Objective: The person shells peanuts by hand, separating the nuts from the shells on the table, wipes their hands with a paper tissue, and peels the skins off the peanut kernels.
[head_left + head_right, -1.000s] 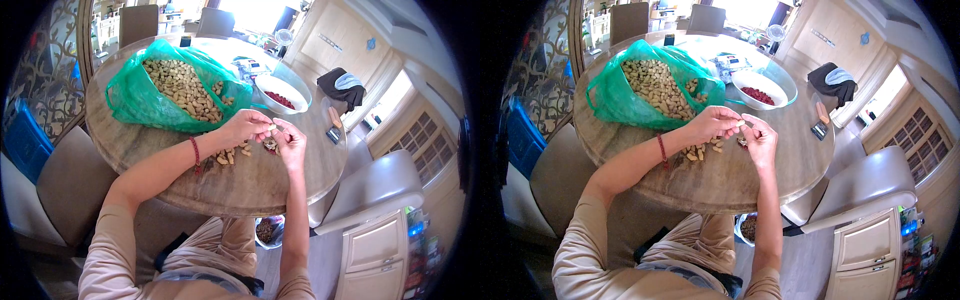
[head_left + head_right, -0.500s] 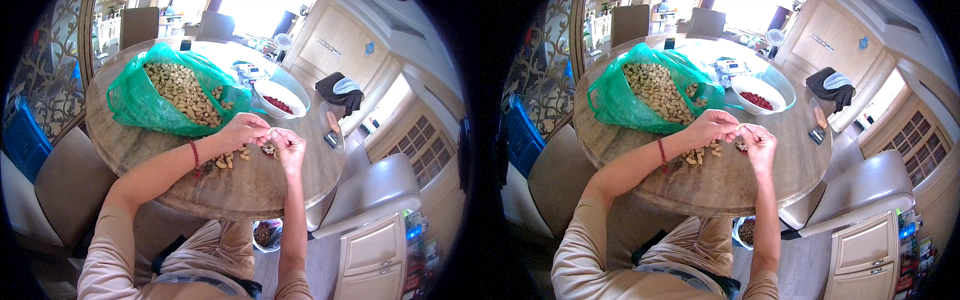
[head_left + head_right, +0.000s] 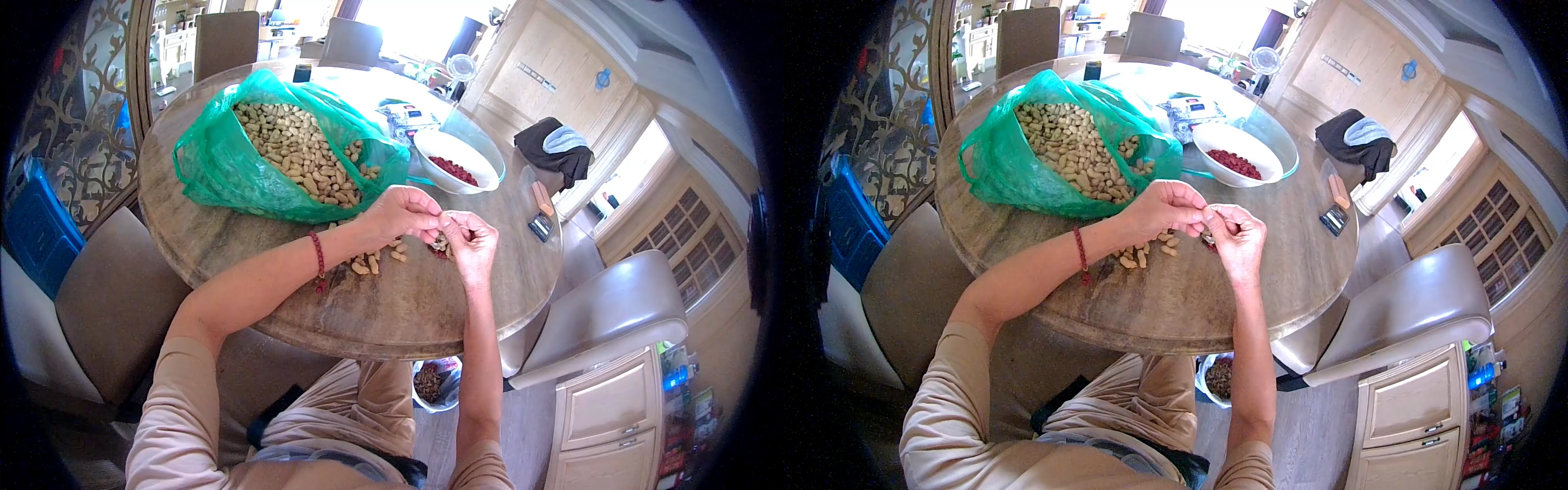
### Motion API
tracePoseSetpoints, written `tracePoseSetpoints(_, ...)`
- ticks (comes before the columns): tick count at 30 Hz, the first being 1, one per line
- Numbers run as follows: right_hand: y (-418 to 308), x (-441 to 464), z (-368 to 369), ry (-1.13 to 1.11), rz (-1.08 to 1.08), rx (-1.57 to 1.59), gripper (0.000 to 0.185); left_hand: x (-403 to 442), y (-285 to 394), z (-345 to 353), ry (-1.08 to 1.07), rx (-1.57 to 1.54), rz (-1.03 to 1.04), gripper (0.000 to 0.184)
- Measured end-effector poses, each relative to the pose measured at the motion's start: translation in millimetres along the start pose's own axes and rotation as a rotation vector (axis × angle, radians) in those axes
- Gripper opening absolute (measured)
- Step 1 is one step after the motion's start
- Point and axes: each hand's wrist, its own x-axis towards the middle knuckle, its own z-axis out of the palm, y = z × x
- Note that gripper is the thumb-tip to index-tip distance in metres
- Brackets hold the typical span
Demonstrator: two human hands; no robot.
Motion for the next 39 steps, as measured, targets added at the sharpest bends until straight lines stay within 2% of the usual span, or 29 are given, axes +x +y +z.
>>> tracePoseSetpoints(2, 0, 0, -1, -0.017, -0.007, -0.012, 0.001, -2, 4, 3, -0.032, 0.067, 0.001, 0.016)
tracePoseSetpoints(5, 0, 0, 0, -0.010, -0.071, -0.024, 0.010, -2, 5, 4, -0.098, 0.191, 0.046, 0.021)
tracePoseSetpoints(8, 0, -1, 1, -0.047, 0.033, 0.002, 0.014, 0, 5, 1, -0.158, 0.272, 0.092, 0.027)
tracePoseSetpoints(10, 0, -1, -1, -0.056, -0.021, -0.090, 0.015, 2, 6, 0, -0.183, 0.297, 0.098, 0.030)
tracePoseSetpoints(13, -1, -1, 0, -0.056, -0.076, -0.062, 0.017, 2, 9, -2, -0.194, 0.324, 0.101, 0.032)
tracePoseSetpoints(19, 4, -1, 3, -0.049, -0.061, -0.093, 0.012, 3, 15, -6, -0.131, 0.306, 0.109, 0.025)
tracePoseSetpoints(21, 8, -1, 0, -0.060, -0.034, -0.141, 0.011, 3, 18, -7, -0.104, 0.472, 0.101, 0.019)
tracePoseSetpoints(26, 4, -2, 0, -0.101, 0.043, -0.263, 0.009, 4, 7, -10, -0.052, 0.398, 0.095, 0.011)
tracePoseSetpoints(28, 2, -2, 2, -0.110, -0.115, -0.347, 0.009, 4, 5, -8, -0.032, 0.372, 0.081, 0.010)
tracePoseSetpoints(29, 3, -2, 3, -0.108, -0.112, -0.344, 0.009, 4, 5, -8, -0.019, 0.371, 0.111, 0.010)
tracePoseSetpoints(31, 6, -1, 3, -0.086, -0.023, -0.060, 0.010, 2, 4, -6, -0.006, 0.371, 0.138, 0.010)
tracePoseSetpoints(34, 1, -1, 5, -0.077, 0.001, 0.095, 0.008, 2, 4, -3, 0.050, 0.257, 0.121, 0.011)
tracePoseSetpoints(35, 1, -1, 4, -0.076, 0.001, 0.096, 0.008, 3, 2, -3, 0.056, 0.222, 0.110, 0.012)
tracePoseSetpoints(37, 1, -1, 2, -0.011, 0.147, 0.137, 0.009, 4, 1, -4, 0.061, 0.188, 0.098, 0.012)
tracePoseSetpoints(39, 1, 0, 0, 0.001, 0.165, 0.153, 0.010, 4, 0, -4, 0.082, 0.110, 0.108, 0.012)
